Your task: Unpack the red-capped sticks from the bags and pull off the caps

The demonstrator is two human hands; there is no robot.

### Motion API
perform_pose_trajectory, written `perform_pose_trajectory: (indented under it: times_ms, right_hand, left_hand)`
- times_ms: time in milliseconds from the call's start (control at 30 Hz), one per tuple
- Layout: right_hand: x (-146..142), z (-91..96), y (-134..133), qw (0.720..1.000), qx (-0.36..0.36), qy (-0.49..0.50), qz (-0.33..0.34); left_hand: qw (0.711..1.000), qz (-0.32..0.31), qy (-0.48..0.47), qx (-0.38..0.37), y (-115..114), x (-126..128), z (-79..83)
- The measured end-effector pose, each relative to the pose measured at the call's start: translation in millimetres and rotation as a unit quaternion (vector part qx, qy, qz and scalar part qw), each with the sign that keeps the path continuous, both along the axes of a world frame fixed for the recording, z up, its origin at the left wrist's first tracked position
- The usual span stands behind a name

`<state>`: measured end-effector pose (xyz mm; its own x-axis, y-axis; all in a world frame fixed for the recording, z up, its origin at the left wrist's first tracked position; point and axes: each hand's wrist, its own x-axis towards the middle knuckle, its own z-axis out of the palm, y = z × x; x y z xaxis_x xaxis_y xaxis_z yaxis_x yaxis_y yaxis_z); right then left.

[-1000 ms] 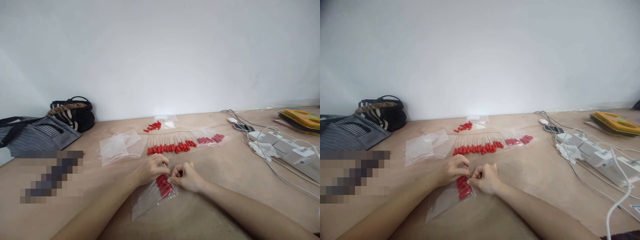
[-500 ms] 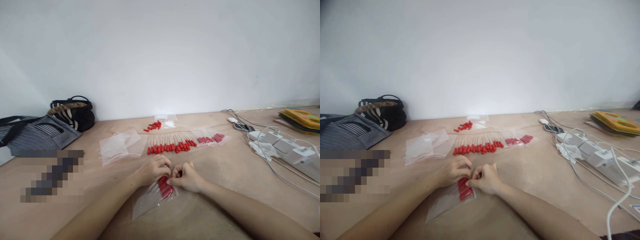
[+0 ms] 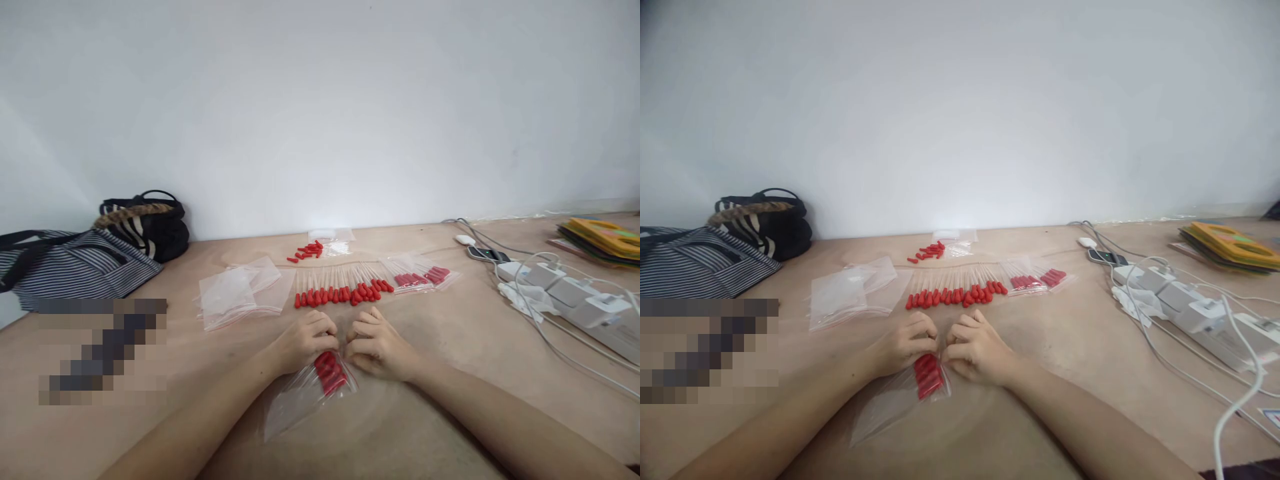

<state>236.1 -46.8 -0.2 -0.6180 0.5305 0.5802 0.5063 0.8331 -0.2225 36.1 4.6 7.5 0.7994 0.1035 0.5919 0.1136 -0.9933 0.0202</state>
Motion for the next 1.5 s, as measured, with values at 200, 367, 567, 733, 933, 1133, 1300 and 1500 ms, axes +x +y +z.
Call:
perform_pose_trajectory:
  times_ms: [200,367,567,733,933,1133,1300,1500]
  right_hand:
    - [-3,-2.8,2,0.998,0.056,-0.015,-0.008]
    - [-3,-4.4,4,0.991,0.13,-0.036,0.001]
    - [-3,-4.4,6,0.976,0.177,-0.124,0.005]
    - [2,-3.3,7,0.972,0.192,-0.139,0.002]
    - [15,0.8,9,0.986,0.112,-0.116,-0.033]
    - [20,2.9,8,0.993,-0.066,-0.095,-0.015]
    - [17,3.4,10,0.979,-0.193,-0.054,-0.038]
    - [19,8.5,8,0.965,-0.257,-0.04,-0.041]
  left_hand:
    - [1.0,-0.026,0.003,-0.011,-1,2,2.2]
    - [0.999,-0.044,0.012,-0.029,-2,3,2.1]
    - [0.999,-0.039,0.025,-0.015,-2,2,-1.0]
    - [0.999,-0.034,0.013,-0.018,5,-4,6.7]
    - [0.994,0.04,0.001,-0.106,-1,-17,16.3]
    - [0.962,0.164,0.104,-0.191,-45,-33,0.6]
    - [0.96,0.149,0.107,-0.212,-46,-31,-5.6]
    - [0.959,0.116,0.125,-0.225,-30,-29,7.8]
